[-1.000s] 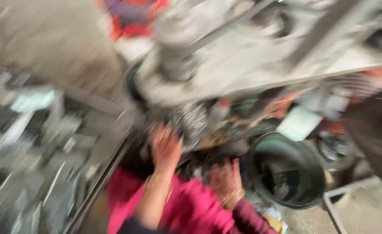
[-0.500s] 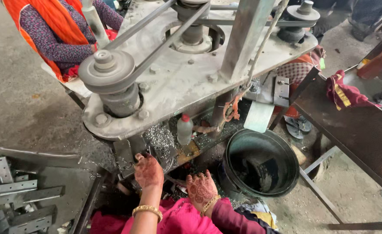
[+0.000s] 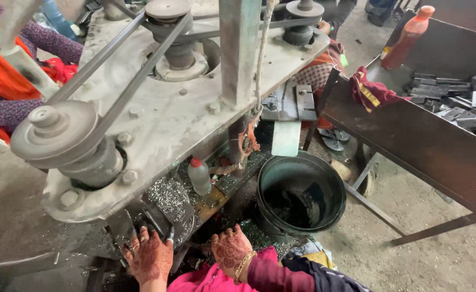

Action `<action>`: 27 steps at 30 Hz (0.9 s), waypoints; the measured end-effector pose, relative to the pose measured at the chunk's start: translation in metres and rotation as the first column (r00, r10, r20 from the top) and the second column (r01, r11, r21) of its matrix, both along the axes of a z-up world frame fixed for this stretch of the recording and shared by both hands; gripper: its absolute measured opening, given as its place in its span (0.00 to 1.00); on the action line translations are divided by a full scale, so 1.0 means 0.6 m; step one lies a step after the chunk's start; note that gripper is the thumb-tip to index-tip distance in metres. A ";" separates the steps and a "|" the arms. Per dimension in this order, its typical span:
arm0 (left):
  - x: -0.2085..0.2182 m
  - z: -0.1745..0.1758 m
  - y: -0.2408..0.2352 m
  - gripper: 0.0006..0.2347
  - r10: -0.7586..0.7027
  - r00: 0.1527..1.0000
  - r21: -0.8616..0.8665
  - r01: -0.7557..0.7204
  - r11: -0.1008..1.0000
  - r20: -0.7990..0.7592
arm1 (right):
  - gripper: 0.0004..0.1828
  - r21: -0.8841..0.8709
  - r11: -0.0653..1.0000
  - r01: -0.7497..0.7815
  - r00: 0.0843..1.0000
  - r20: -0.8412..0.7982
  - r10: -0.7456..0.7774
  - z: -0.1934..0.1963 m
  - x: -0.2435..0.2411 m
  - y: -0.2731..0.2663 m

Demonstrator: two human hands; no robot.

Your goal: The person picks up metal brackets from a bin and places them into a punch press machine one by one to add holes or shapes, then places the finished brackets into a separate container.

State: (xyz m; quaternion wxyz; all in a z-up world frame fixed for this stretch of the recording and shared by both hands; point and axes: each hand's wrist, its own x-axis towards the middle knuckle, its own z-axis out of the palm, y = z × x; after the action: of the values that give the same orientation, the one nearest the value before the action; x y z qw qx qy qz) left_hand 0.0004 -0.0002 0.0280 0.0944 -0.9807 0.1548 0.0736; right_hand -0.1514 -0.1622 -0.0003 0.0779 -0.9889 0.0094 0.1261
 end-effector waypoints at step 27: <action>-0.026 -0.092 0.007 0.18 0.029 0.950 -0.274 0.060 0.960 0.310 | 0.26 0.119 0.953 0.278 0.923 -0.308 -0.231 -0.231 -0.036 -0.034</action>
State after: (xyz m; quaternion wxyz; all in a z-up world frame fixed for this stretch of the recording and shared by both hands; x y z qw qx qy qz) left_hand -0.0153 0.0038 -0.0272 -0.0218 -0.9821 0.1546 -0.1051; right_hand -0.1731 -0.1826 -0.1386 0.1709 -0.9404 0.1391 0.2592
